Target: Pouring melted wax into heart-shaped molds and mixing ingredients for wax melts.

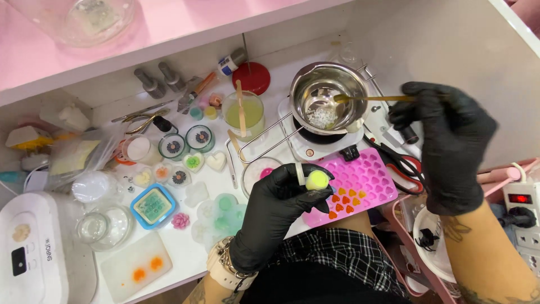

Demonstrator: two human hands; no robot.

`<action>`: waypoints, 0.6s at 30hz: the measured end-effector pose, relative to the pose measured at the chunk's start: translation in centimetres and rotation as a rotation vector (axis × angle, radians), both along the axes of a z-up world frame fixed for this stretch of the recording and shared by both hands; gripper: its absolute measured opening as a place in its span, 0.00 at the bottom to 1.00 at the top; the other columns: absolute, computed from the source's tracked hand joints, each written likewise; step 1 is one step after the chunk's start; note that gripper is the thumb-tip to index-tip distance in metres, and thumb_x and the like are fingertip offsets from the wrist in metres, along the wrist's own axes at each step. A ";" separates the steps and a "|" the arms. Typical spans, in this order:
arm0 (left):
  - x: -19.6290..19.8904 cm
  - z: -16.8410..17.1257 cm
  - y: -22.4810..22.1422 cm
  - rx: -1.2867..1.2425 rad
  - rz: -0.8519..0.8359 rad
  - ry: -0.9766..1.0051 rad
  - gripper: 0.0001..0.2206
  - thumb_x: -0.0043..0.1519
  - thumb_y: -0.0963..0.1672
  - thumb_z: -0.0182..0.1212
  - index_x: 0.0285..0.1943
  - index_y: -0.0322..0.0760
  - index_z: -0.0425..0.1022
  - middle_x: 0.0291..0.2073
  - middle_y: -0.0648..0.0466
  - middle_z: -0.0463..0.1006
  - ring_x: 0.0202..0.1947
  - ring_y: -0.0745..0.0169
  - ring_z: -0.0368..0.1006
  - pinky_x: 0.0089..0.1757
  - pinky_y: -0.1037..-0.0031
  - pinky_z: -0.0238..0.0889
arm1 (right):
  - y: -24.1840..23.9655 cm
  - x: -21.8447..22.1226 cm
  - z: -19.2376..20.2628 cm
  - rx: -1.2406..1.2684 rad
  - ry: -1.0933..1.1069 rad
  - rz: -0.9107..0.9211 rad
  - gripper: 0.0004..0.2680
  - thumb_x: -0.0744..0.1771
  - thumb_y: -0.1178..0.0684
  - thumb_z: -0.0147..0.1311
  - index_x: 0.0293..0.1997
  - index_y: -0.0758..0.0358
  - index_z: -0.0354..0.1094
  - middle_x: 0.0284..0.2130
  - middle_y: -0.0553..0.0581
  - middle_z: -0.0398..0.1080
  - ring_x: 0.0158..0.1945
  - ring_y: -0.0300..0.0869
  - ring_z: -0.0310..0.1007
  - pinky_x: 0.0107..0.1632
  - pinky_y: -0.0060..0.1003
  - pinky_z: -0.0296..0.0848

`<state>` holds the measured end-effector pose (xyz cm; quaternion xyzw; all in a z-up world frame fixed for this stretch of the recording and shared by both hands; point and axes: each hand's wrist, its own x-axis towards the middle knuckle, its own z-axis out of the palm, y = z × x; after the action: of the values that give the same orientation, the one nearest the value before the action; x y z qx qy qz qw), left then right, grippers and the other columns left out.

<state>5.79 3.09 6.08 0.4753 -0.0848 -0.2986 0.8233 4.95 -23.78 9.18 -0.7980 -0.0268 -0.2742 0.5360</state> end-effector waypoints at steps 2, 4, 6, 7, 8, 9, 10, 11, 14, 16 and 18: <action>-0.2 0.0 -0.2 0.036 0.011 -0.044 0.15 0.61 0.36 0.67 0.57 0.25 0.76 0.41 0.47 0.83 0.37 0.60 0.80 0.40 0.73 0.71 | -0.1 -1.5 0.9 0.187 -0.039 -0.066 0.08 0.79 0.55 0.51 0.54 0.73 0.71 0.35 0.63 0.75 0.34 0.44 0.75 0.41 0.35 0.74; -0.2 -0.7 -0.7 -0.040 0.025 0.008 0.15 0.60 0.36 0.67 0.56 0.25 0.75 0.42 0.48 0.83 0.39 0.61 0.81 0.42 0.70 0.74 | -0.3 -3.0 1.4 0.289 -0.025 -0.084 0.08 0.79 0.54 0.48 0.54 0.72 0.68 0.35 0.64 0.74 0.34 0.46 0.75 0.41 0.37 0.73; -0.3 -0.9 -1.1 -0.120 0.040 0.060 0.15 0.59 0.36 0.67 0.55 0.26 0.75 0.42 0.48 0.83 0.40 0.61 0.81 0.43 0.67 0.78 | -0.3 -4.4 1.8 0.388 -0.010 -0.104 0.09 0.79 0.53 0.46 0.53 0.71 0.65 0.35 0.66 0.73 0.35 0.47 0.74 0.41 0.38 0.72; -0.3 -0.9 -1.1 -0.083 0.043 0.054 0.15 0.59 0.36 0.67 0.56 0.25 0.75 0.43 0.48 0.83 0.41 0.60 0.81 0.44 0.69 0.76 | -0.1 -5.0 1.8 0.391 0.056 -0.132 0.10 0.79 0.50 0.45 0.53 0.69 0.63 0.33 0.64 0.72 0.33 0.48 0.73 0.39 0.40 0.72; -0.3 -0.8 -1.1 -0.047 0.046 0.048 0.15 0.59 0.35 0.66 0.56 0.25 0.75 0.43 0.47 0.83 0.42 0.60 0.82 0.45 0.70 0.75 | 0.1 -5.7 1.9 0.394 0.123 -0.161 0.11 0.80 0.48 0.43 0.53 0.67 0.61 0.32 0.63 0.70 0.31 0.48 0.71 0.38 0.41 0.72; -0.4 -0.9 -1.1 -0.047 0.049 0.051 0.15 0.59 0.35 0.66 0.56 0.25 0.75 0.43 0.47 0.83 0.42 0.60 0.82 0.45 0.70 0.75 | 0.2 -6.2 1.7 0.393 0.127 -0.159 0.11 0.80 0.48 0.43 0.53 0.67 0.61 0.32 0.63 0.70 0.31 0.48 0.71 0.38 0.41 0.72; -0.4 -1.0 -1.2 -0.049 0.061 0.048 0.16 0.59 0.35 0.67 0.56 0.25 0.75 0.43 0.47 0.83 0.43 0.60 0.82 0.46 0.70 0.76 | 0.3 -6.7 1.5 0.415 0.160 -0.155 0.11 0.79 0.46 0.43 0.52 0.66 0.61 0.31 0.63 0.71 0.31 0.49 0.72 0.40 0.43 0.73; -0.5 -1.1 -1.2 -0.053 0.074 0.043 0.16 0.59 0.34 0.67 0.56 0.25 0.75 0.43 0.48 0.83 0.44 0.60 0.82 0.47 0.70 0.76 | 0.4 -7.2 1.3 0.437 0.191 -0.151 0.12 0.78 0.45 0.43 0.52 0.66 0.61 0.31 0.63 0.71 0.31 0.50 0.73 0.41 0.45 0.74; -0.6 -1.0 -1.3 -0.053 0.087 0.045 0.17 0.58 0.35 0.67 0.56 0.27 0.74 0.44 0.49 0.83 0.44 0.61 0.82 0.46 0.72 0.77 | 0.2 -8.1 0.2 0.529 0.182 -0.145 0.10 0.76 0.46 0.44 0.51 0.63 0.61 0.41 0.56 0.70 0.40 0.47 0.74 0.46 0.46 0.76; -0.7 -1.1 -1.3 -0.026 0.091 0.026 0.17 0.58 0.35 0.68 0.56 0.27 0.74 0.43 0.49 0.83 0.43 0.63 0.82 0.45 0.73 0.75 | -0.5 -8.7 -0.5 0.501 0.177 -0.100 0.11 0.77 0.45 0.45 0.51 0.65 0.61 0.38 0.62 0.71 0.39 0.50 0.74 0.46 0.46 0.75; -0.7 -1.0 -1.3 0.001 0.095 0.010 0.17 0.58 0.35 0.68 0.56 0.27 0.75 0.43 0.49 0.83 0.42 0.64 0.81 0.43 0.74 0.74 | -0.9 -9.0 -0.9 0.474 0.175 -0.056 0.13 0.78 0.45 0.46 0.50 0.66 0.62 0.35 0.67 0.71 0.38 0.53 0.74 0.45 0.47 0.74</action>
<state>5.08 1.83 5.10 0.4779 -0.0578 -0.2615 0.8366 -4.07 -24.71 8.26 -0.6713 0.1069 -0.2173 0.7005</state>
